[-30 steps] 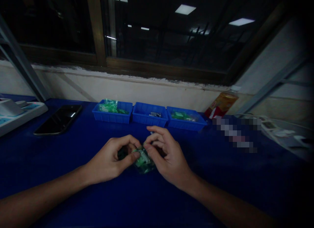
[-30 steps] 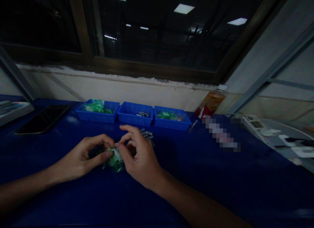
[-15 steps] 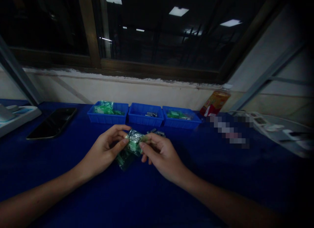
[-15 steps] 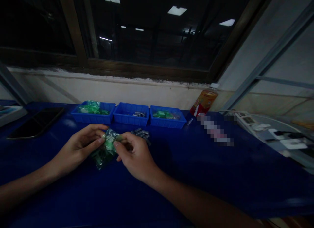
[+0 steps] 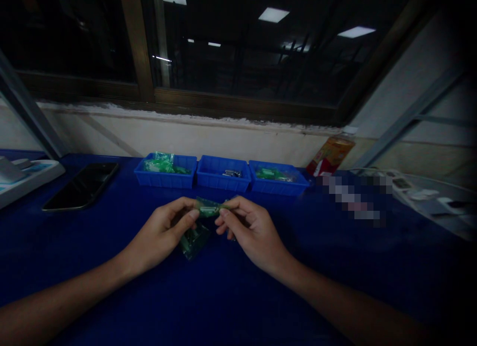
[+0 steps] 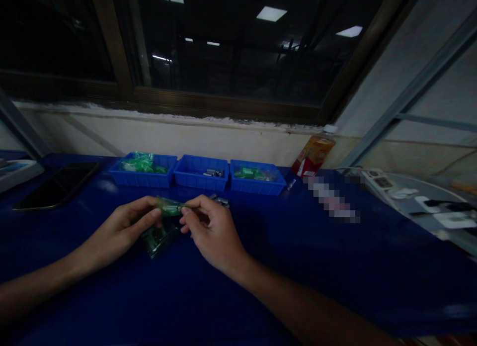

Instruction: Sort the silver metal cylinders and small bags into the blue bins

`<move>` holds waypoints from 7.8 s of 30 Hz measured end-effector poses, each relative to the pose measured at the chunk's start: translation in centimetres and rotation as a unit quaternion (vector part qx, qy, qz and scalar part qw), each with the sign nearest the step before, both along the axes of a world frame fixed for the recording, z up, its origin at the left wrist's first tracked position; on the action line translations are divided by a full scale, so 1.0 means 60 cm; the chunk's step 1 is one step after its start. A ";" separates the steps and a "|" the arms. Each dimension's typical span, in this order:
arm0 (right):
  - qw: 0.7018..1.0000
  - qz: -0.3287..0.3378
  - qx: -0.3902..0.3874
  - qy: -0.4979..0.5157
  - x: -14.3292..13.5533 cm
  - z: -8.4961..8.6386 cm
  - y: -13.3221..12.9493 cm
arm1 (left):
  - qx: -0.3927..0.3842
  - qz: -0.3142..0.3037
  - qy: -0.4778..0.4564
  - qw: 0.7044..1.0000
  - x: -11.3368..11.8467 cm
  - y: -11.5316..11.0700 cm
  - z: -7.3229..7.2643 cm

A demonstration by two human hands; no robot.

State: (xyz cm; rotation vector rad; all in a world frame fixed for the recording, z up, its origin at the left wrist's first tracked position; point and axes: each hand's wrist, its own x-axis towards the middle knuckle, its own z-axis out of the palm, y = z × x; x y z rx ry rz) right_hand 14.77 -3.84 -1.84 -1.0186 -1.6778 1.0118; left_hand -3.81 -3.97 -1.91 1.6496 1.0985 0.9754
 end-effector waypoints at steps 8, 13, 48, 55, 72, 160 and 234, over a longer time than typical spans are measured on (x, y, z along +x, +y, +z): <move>0.948 -0.031 0.306 -0.082 0.009 0.003 -0.012 | -0.103 0.001 -0.140 0.985 -0.003 0.009 0.003; 0.951 0.003 0.291 -0.104 0.006 0.006 -0.013 | -0.048 -0.047 -0.088 0.994 -0.006 0.012 -0.001; 0.934 0.016 0.273 -0.229 0.033 0.016 0.027 | 0.260 0.080 0.132 0.953 -0.017 0.015 -0.014; 0.942 0.024 0.266 -0.205 0.016 0.011 -0.002 | 0.184 -0.032 0.046 0.981 0.002 -0.016 -0.012; 0.931 -0.021 0.289 -0.222 0.022 0.006 0.001 | -0.051 -0.007 -0.110 0.993 0.006 0.009 -0.015; 0.991 0.123 -0.018 -0.048 0.006 -0.035 0.111 | 0.323 -0.120 0.311 0.886 -0.002 0.090 -0.029; 0.934 0.043 0.277 -0.220 0.018 -0.032 0.075 | 0.336 -0.048 0.304 0.890 0.004 0.073 -0.019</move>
